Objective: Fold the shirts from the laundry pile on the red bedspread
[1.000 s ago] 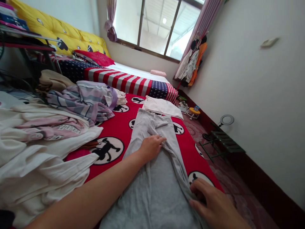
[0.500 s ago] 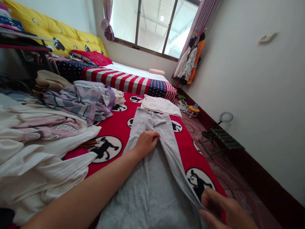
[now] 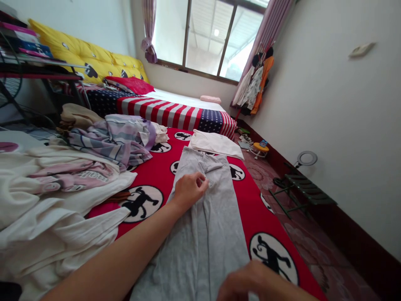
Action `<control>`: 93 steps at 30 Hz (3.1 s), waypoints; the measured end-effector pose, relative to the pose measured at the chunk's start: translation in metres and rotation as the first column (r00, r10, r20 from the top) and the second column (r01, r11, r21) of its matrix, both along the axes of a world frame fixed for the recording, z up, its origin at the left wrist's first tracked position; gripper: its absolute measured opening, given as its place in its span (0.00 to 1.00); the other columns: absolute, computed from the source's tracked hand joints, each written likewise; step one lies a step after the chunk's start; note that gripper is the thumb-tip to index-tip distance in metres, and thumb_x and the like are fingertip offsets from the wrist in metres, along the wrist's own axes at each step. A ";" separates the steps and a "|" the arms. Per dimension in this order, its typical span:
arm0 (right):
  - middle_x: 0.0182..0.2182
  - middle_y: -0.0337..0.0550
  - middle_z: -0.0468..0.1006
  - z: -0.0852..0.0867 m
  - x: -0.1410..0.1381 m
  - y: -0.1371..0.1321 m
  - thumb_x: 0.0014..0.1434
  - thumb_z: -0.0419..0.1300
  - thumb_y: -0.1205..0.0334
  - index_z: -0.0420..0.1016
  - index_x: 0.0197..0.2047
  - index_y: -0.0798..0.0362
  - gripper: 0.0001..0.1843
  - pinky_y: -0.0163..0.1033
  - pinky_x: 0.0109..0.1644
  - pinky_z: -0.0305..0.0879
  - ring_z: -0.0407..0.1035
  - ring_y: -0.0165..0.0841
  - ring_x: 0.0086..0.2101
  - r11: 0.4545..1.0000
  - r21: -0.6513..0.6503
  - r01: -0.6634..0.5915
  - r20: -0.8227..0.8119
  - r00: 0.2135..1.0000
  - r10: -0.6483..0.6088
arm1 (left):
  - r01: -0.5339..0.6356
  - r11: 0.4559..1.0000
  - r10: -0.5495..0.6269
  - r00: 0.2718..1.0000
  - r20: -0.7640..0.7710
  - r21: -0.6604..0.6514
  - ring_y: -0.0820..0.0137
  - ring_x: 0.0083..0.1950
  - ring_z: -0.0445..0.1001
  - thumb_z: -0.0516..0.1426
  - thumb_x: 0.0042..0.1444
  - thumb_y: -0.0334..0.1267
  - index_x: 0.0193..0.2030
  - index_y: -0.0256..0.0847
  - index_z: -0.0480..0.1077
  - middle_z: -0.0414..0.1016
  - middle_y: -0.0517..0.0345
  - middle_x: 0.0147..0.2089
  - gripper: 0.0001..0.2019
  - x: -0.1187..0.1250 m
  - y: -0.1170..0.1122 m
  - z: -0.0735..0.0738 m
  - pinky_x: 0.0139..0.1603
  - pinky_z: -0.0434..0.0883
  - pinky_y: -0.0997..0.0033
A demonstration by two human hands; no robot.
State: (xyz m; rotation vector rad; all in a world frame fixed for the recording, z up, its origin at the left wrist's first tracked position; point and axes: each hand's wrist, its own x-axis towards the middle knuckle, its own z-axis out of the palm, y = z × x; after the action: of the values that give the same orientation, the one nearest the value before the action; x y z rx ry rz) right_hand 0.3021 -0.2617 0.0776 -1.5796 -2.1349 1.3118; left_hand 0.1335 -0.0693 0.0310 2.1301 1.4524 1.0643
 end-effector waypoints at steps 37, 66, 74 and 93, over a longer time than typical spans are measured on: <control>0.34 0.44 0.79 -0.027 0.061 0.299 0.53 0.56 0.60 0.77 0.39 0.52 0.12 0.38 0.36 0.61 0.71 0.36 0.34 0.544 0.794 0.272 0.160 0.770 -0.617 | -0.138 0.985 0.162 0.950 0.267 -0.107 0.67 0.34 0.73 0.53 0.55 0.36 0.33 0.40 0.72 0.75 0.56 0.31 0.07 0.022 0.095 -0.014 0.36 0.66 0.70; 0.46 0.45 0.78 -0.051 0.115 0.308 0.49 0.56 0.64 0.71 0.54 0.52 0.26 0.34 0.34 0.66 0.71 0.27 0.26 0.521 0.656 0.546 -0.132 0.763 -0.633 | -0.076 0.991 0.097 0.976 0.197 -0.110 0.65 0.44 0.75 0.51 0.47 0.23 0.60 0.40 0.67 0.77 0.51 0.45 0.31 0.019 0.101 -0.021 0.49 0.68 0.69; 0.21 0.42 0.76 -0.042 0.126 0.328 0.47 0.58 0.63 0.76 0.32 0.59 0.10 0.34 0.23 0.64 0.67 0.29 0.19 0.578 0.520 0.629 -0.188 0.744 -0.641 | -0.108 0.990 0.122 0.980 0.158 -0.095 0.64 0.49 0.74 0.53 0.50 0.25 0.58 0.36 0.69 0.76 0.47 0.49 0.26 0.022 0.104 -0.026 0.54 0.68 0.69; 0.29 0.39 0.76 -0.048 0.080 0.184 0.53 0.58 0.57 0.72 0.35 0.51 0.08 0.35 0.34 0.60 0.68 0.32 0.29 0.793 0.573 0.208 0.224 0.891 -0.396 | -0.071 0.975 0.106 0.982 0.157 -0.213 0.60 0.59 0.68 0.60 0.47 0.39 0.62 0.31 0.62 0.68 0.39 0.59 0.34 0.019 0.099 -0.013 0.60 0.62 0.68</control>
State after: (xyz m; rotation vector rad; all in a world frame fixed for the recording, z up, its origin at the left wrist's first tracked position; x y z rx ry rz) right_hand 0.3822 -0.0773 0.0301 -1.8650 -2.0337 0.3029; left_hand 0.1520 0.0301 0.0183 1.8033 1.5175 1.0463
